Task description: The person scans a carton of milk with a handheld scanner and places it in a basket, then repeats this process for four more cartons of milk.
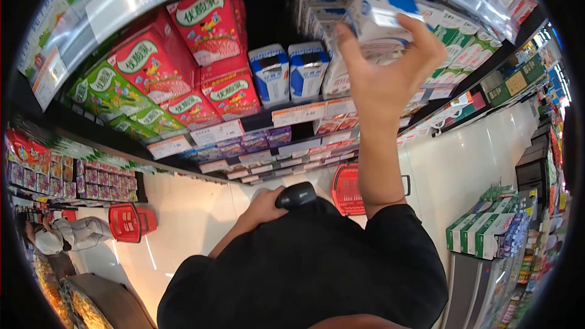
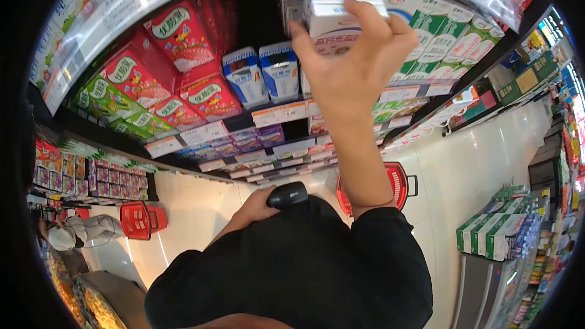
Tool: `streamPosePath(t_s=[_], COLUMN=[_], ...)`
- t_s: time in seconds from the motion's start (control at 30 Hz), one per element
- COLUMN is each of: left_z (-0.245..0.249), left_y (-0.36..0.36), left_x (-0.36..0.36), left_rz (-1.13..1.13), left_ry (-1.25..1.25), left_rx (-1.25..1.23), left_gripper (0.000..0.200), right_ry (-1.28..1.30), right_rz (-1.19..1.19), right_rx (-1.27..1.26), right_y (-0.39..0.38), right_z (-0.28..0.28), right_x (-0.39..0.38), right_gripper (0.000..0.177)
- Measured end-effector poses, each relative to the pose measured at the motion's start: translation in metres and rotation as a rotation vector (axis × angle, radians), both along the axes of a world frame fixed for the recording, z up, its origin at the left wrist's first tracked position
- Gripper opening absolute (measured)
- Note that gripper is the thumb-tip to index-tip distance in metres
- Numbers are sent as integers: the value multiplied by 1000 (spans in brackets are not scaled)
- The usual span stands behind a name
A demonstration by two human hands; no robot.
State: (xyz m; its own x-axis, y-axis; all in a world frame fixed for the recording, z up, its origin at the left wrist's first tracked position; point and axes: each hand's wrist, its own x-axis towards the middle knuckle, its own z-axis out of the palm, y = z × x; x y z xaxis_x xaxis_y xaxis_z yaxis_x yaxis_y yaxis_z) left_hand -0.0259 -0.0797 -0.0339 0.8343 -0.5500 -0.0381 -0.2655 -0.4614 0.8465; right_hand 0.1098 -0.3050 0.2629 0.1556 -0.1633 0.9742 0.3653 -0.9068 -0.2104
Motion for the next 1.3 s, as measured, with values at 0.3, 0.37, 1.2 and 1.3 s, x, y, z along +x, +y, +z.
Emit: streamPosePath(t_s=[0.3, 0.37, 1.2, 1.3], left_z=[-2, 4, -7, -7], left_y=[5, 5, 9, 11], left_x=[-4, -3, -3, -6], left_rz=[75, 92, 121, 155], left_ry=[102, 175, 499, 507], left_rx=[3, -104, -285, -310], left_gripper=[54, 52, 51, 53], right_ry=[-176, 78, 850, 919], right_rz=[1069, 1682, 867, 1061], right_rx=[836, 1340, 1672, 2066], right_y=[-17, -37, 1, -11], right_z=[-90, -132, -315, -324], right_x=[-72, -95, -121, -122], right_gripper=[71, 72, 37, 38])
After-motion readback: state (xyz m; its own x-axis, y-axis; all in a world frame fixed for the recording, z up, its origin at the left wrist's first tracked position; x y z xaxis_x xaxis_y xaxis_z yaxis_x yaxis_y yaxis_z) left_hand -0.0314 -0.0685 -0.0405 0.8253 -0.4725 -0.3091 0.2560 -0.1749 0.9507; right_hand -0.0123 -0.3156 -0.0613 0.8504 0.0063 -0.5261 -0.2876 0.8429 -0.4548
